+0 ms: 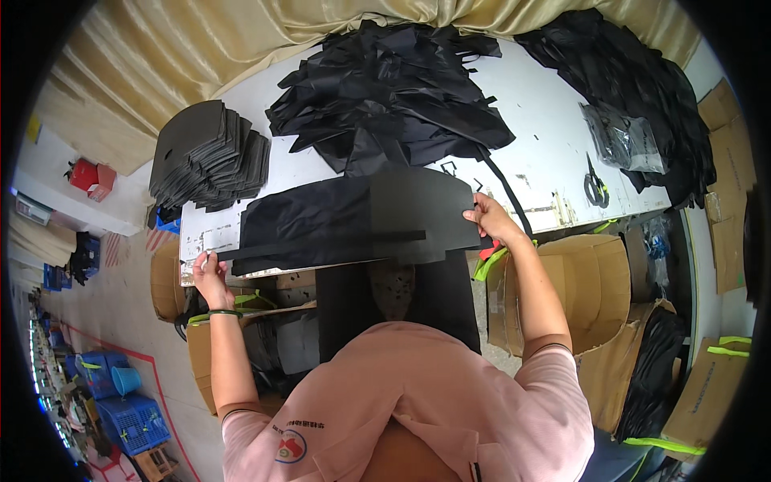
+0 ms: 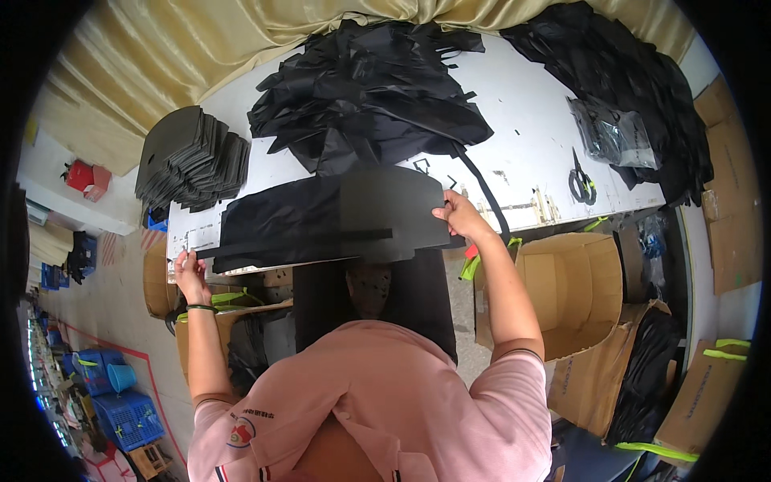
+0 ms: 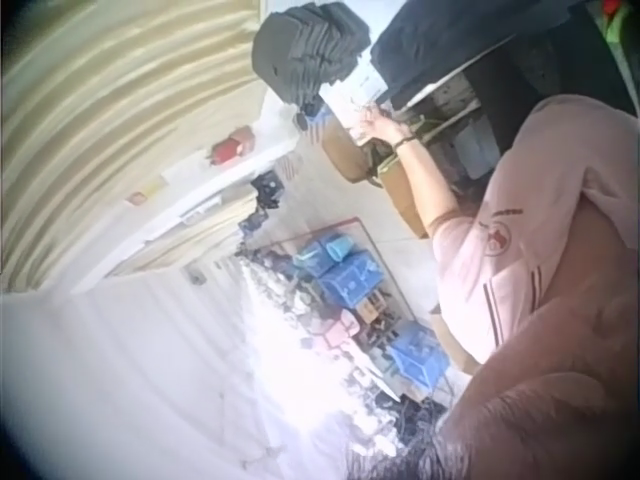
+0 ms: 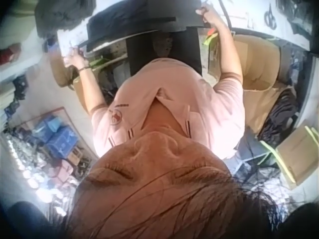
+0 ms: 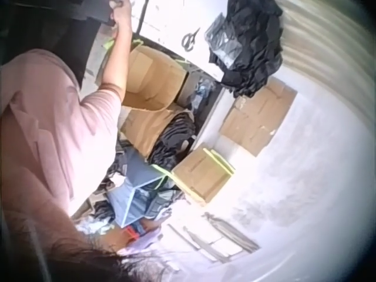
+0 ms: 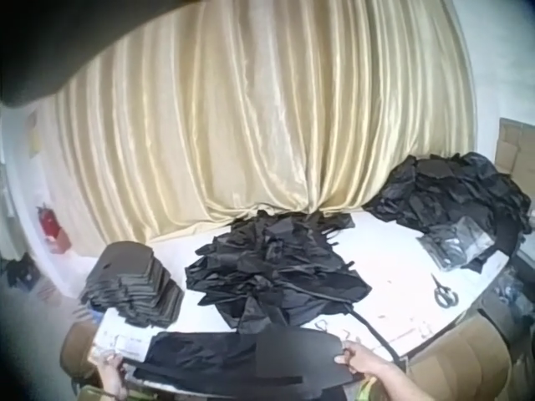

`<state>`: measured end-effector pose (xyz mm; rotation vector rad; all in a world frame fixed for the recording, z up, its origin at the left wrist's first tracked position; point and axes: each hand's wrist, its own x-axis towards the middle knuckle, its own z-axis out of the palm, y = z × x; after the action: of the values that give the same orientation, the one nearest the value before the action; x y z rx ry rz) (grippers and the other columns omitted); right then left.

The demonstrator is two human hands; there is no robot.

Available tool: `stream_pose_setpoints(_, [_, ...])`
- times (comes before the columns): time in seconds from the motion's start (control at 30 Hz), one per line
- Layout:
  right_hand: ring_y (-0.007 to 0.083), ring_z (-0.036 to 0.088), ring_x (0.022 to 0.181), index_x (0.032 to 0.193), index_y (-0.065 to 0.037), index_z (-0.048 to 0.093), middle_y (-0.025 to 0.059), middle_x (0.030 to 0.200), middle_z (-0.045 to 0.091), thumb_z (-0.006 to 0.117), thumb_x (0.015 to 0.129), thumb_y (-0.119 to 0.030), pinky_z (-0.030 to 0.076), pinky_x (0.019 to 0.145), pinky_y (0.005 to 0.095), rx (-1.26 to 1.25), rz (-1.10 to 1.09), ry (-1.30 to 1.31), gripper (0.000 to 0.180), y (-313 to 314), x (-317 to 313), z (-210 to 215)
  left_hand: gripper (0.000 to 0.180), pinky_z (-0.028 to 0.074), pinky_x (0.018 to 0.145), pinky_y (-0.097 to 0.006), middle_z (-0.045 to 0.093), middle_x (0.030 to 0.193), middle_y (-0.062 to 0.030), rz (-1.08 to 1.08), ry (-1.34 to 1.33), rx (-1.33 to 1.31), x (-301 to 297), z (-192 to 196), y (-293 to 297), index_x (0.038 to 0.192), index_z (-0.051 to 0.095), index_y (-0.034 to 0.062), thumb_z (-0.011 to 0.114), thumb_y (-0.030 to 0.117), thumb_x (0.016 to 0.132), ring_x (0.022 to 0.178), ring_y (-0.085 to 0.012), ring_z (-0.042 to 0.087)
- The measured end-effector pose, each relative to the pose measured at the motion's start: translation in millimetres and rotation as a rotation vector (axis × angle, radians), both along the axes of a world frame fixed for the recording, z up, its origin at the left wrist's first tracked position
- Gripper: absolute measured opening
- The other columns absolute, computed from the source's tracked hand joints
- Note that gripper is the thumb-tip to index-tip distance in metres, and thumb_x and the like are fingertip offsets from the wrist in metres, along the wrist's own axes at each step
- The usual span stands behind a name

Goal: Sorting and inspecting black fabric components on a workbench in a factory environment.

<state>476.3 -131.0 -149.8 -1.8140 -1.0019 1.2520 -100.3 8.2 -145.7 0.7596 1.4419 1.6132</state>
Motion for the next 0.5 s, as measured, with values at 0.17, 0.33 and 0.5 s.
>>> stream_pose_setpoints(0.17, [0.0055,0.041,0.049,0.107,-0.005,0.058,-0.0047,0.063,0.044,0.063,0.091,-0.012,0.036,0.044,0.0227,0.01,0.005,-0.018,0.018,-1,1,4,0.023,0.044,0.072,-0.025,0.058,0.08,0.0006,0.221,0.712,0.231,21,-23,3,0.104,0.055,0.0077,0.07,0.012,0.087,0.073,-0.0107,0.05])
stream_pose_setpoints(0.33, [0.0038,0.046,0.051,0.107,-0.005,0.059,-0.0048,0.071,0.054,0.063,0.091,-0.012,0.036,0.044,0.0193,0.052,0.046,0.144,0.018,-1,9,-3,0.048,0.049,0.091,-0.038,0.064,0.11,-0.0212,-1.331,-0.427,-0.354,175,30,-103,0.115,0.059,-0.005,0.044,0.038,0.099,0.101,-0.0292,0.063])
stream_pose_setpoints(0.5, [0.0033,0.056,0.059,0.107,-0.006,0.058,-0.0017,0.084,0.064,0.06,0.093,-0.011,0.042,0.047,0.0165,0.049,-0.013,0.408,0.015,-2,6,5,0.057,0.032,0.112,-0.044,0.046,0.139,-0.0185,-1.262,-0.953,-0.646,280,-4,-145,0.133,0.043,-0.0017,0.042,0.044,0.1,0.131,-0.0295,0.042])
